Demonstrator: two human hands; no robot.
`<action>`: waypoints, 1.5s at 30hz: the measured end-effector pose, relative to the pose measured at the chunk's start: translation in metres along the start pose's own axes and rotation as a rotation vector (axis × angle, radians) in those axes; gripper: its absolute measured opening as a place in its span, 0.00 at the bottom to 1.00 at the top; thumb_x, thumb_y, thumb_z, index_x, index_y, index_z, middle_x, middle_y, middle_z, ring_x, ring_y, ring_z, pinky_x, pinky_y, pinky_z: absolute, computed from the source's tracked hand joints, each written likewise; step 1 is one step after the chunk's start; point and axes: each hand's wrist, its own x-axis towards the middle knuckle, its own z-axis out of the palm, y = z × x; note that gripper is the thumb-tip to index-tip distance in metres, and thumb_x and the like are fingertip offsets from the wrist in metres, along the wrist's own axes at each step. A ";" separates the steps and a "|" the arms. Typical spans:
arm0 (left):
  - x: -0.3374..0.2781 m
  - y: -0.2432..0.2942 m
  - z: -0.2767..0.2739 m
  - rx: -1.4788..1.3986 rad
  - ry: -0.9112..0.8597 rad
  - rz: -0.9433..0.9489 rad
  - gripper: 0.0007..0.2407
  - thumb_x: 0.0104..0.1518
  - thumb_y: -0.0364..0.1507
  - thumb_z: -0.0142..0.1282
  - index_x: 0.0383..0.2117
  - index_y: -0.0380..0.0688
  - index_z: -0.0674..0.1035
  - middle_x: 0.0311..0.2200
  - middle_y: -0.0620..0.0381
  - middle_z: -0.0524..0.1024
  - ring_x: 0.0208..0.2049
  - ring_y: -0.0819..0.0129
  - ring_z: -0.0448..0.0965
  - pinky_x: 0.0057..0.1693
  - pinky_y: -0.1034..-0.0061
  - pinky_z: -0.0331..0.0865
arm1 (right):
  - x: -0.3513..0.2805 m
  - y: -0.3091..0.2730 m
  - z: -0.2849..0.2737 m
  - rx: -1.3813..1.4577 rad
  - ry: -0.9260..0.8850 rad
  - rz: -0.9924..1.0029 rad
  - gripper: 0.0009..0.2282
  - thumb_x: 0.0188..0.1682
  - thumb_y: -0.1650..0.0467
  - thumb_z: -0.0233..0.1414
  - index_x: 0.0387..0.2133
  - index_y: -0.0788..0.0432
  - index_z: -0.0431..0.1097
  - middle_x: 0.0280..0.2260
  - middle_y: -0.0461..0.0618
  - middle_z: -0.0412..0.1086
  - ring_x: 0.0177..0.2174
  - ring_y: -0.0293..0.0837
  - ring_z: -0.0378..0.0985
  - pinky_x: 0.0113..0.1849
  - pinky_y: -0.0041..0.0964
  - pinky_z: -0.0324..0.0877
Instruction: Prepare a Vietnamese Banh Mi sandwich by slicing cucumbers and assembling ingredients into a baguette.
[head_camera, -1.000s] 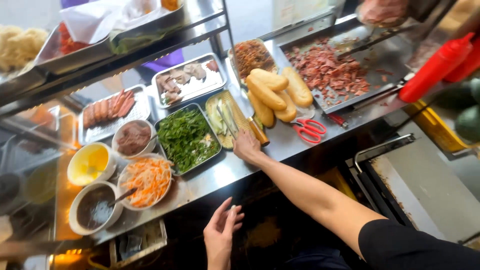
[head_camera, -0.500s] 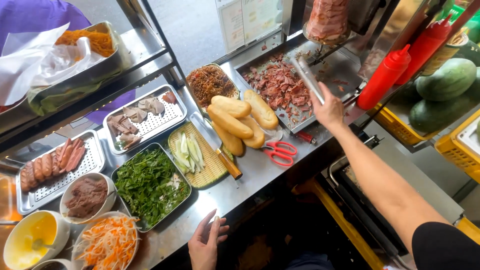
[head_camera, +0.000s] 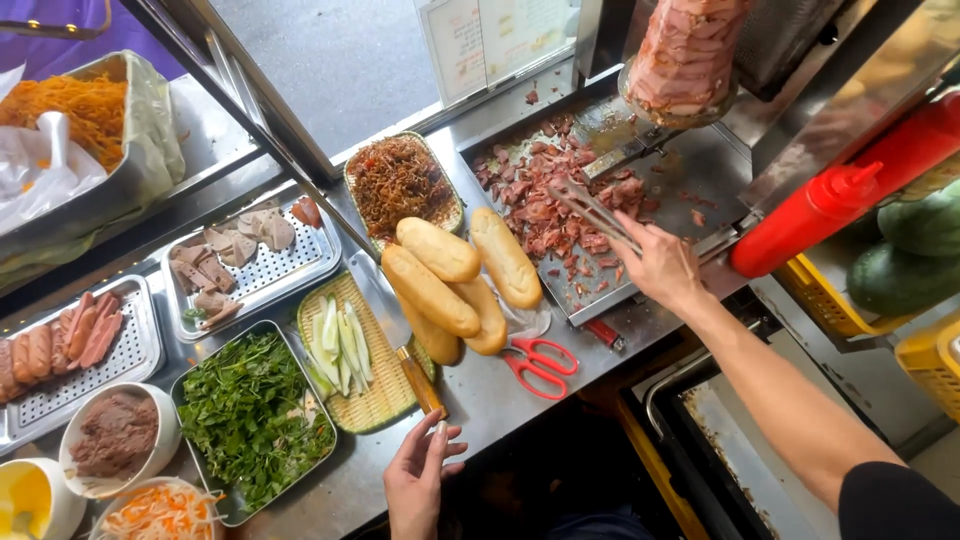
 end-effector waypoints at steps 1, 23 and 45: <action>0.005 -0.006 -0.002 -0.003 -0.004 0.001 0.18 0.59 0.29 0.56 0.56 0.40 0.78 0.41 0.45 0.84 0.36 0.65 0.86 0.38 0.74 0.79 | -0.005 -0.002 -0.004 -0.016 -0.027 0.012 0.22 0.53 0.60 0.53 0.61 0.47 0.67 0.35 0.58 0.75 0.33 0.62 0.79 0.35 0.55 0.73; 0.056 0.071 -0.025 0.080 -0.334 0.097 0.18 0.60 0.28 0.56 0.57 0.38 0.78 0.38 0.47 0.85 0.25 0.76 0.78 0.27 0.84 0.69 | 0.019 -0.045 0.058 -0.129 0.086 0.248 0.24 0.51 0.59 0.56 0.62 0.47 0.67 0.37 0.61 0.74 0.37 0.63 0.78 0.38 0.56 0.73; 0.015 0.079 -0.037 0.092 -0.412 0.206 0.20 0.57 0.27 0.64 0.56 0.36 0.79 0.28 0.61 0.76 0.23 0.84 0.69 0.30 0.87 0.64 | -0.077 -0.065 0.045 -0.077 0.097 0.351 0.21 0.52 0.60 0.57 0.59 0.44 0.70 0.40 0.62 0.76 0.40 0.66 0.78 0.38 0.61 0.72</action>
